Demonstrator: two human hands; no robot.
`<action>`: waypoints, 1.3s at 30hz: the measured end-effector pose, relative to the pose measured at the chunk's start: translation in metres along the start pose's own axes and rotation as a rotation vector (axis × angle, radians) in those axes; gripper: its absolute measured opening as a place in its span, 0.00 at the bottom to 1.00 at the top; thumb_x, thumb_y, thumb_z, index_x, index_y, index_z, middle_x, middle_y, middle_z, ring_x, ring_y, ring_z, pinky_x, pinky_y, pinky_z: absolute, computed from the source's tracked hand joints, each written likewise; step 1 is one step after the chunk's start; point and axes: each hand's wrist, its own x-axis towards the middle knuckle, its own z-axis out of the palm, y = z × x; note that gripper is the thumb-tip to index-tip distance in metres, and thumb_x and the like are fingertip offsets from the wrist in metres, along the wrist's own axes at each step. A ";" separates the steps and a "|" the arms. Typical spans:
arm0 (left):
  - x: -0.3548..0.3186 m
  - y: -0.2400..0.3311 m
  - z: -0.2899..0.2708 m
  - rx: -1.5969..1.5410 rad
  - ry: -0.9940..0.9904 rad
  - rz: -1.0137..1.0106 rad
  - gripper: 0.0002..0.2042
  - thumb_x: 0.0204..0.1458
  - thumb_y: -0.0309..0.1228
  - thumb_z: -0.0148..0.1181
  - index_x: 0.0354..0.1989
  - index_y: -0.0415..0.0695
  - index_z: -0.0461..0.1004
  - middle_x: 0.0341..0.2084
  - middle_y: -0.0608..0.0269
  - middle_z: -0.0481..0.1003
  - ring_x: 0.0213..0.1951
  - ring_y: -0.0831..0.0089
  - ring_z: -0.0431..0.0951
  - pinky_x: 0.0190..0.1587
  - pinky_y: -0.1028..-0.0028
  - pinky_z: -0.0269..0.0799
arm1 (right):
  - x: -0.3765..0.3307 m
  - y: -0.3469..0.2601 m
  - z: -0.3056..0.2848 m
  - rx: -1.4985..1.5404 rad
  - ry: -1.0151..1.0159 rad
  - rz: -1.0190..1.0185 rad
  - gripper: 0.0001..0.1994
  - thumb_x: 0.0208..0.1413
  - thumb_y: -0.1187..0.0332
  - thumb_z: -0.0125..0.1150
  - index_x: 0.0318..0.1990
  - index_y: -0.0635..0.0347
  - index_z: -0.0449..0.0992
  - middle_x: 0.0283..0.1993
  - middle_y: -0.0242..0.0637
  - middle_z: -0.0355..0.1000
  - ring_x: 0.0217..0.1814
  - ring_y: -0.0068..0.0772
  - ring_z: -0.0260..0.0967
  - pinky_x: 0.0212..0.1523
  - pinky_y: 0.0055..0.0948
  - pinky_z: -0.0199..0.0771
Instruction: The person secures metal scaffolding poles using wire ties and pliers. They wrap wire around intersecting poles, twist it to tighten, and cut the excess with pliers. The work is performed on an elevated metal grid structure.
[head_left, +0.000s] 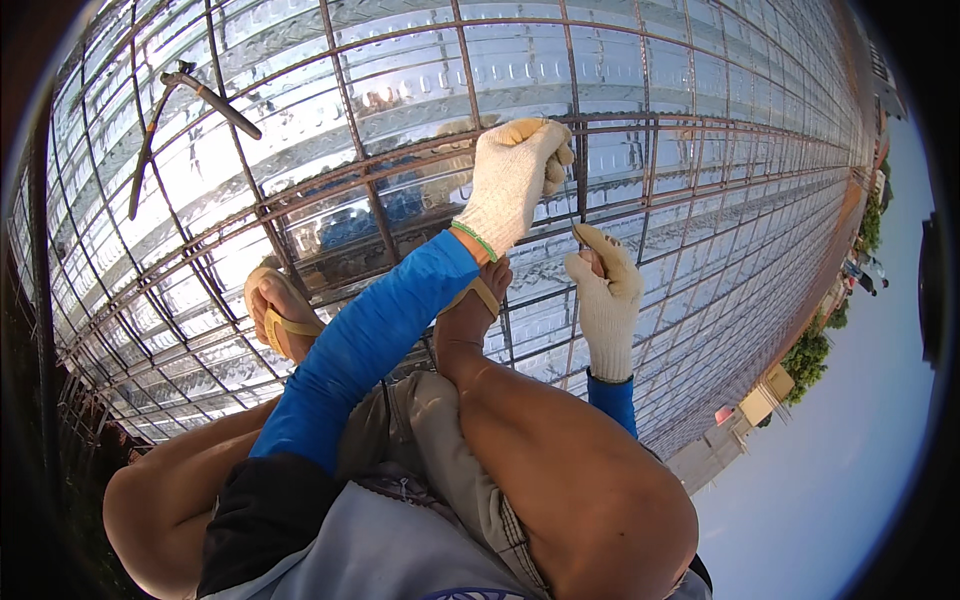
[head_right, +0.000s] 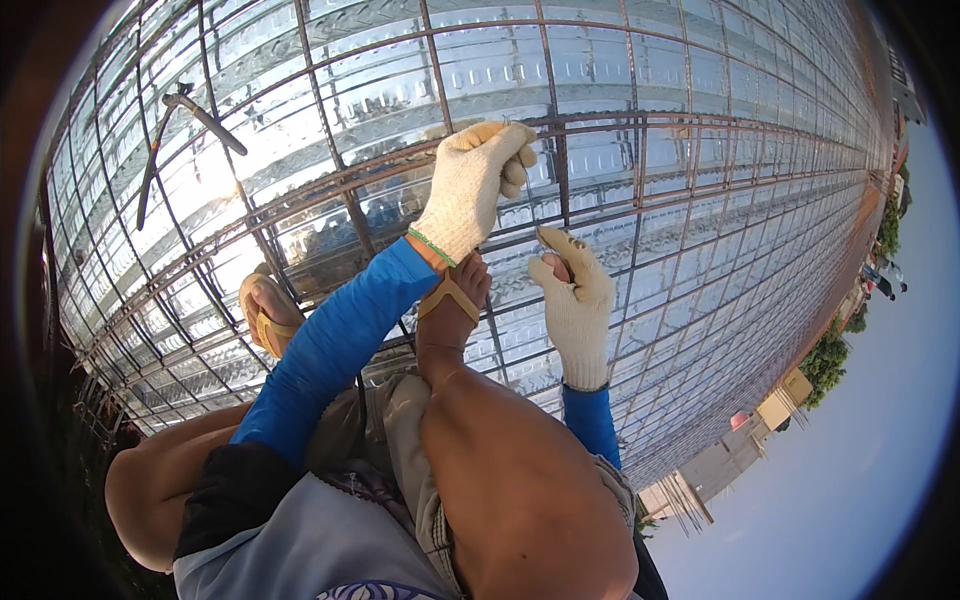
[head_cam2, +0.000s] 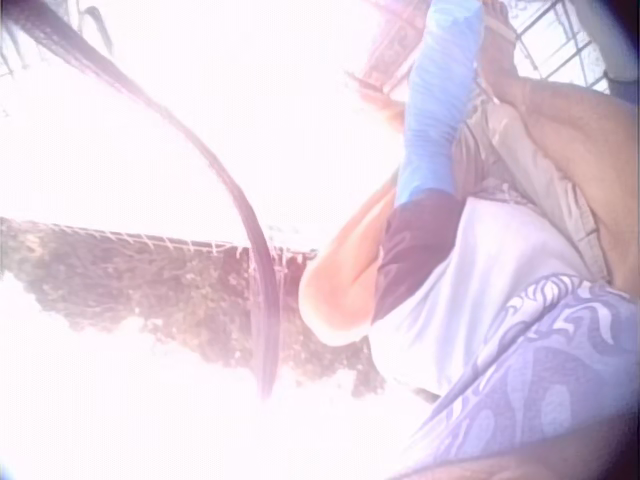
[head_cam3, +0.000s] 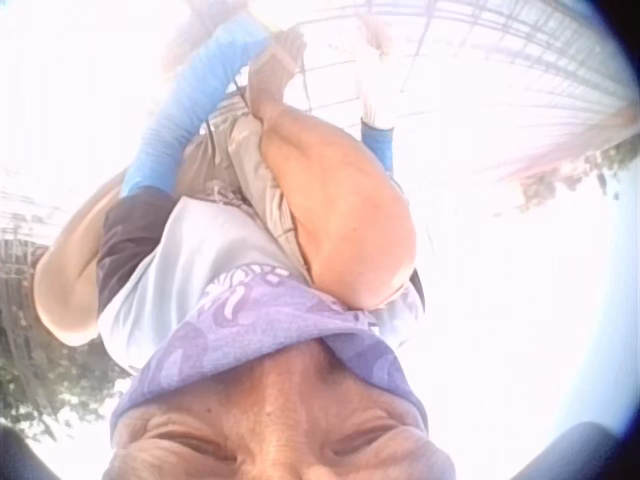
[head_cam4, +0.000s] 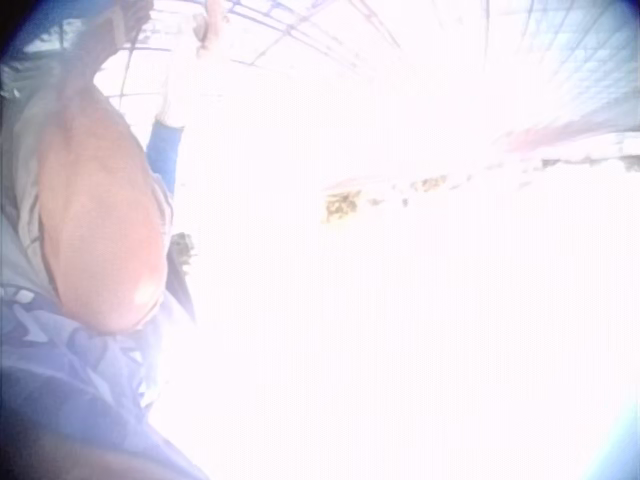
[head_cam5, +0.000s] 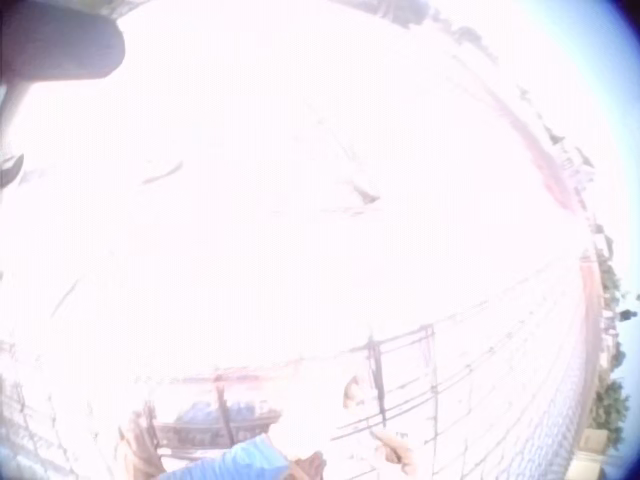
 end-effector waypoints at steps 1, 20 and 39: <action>-0.001 0.000 -0.001 -0.025 0.015 0.040 0.09 0.68 0.32 0.65 0.43 0.38 0.86 0.28 0.64 0.81 0.24 0.83 0.75 0.25 0.79 0.69 | 0.004 -0.003 0.001 0.013 0.002 0.056 0.19 0.62 0.72 0.66 0.60 0.68 0.83 0.34 0.23 0.71 0.34 0.14 0.66 0.37 0.18 0.67; -0.006 -0.004 0.067 -0.217 0.110 0.124 0.06 0.65 0.27 0.66 0.39 0.36 0.81 0.28 0.61 0.79 0.24 0.78 0.76 0.26 0.77 0.70 | 0.020 -0.053 -0.033 0.034 0.121 0.254 0.18 0.60 0.71 0.70 0.58 0.67 0.84 0.36 0.27 0.77 0.34 0.19 0.72 0.35 0.24 0.75; 0.064 0.058 0.006 0.048 -0.279 0.022 0.12 0.75 0.31 0.58 0.55 0.33 0.76 0.34 0.64 0.78 0.27 0.82 0.71 0.27 0.82 0.68 | 0.003 -0.067 0.021 0.619 0.045 -0.034 0.15 0.49 0.67 0.65 0.39 0.69 0.85 0.23 0.34 0.75 0.22 0.22 0.70 0.23 0.28 0.68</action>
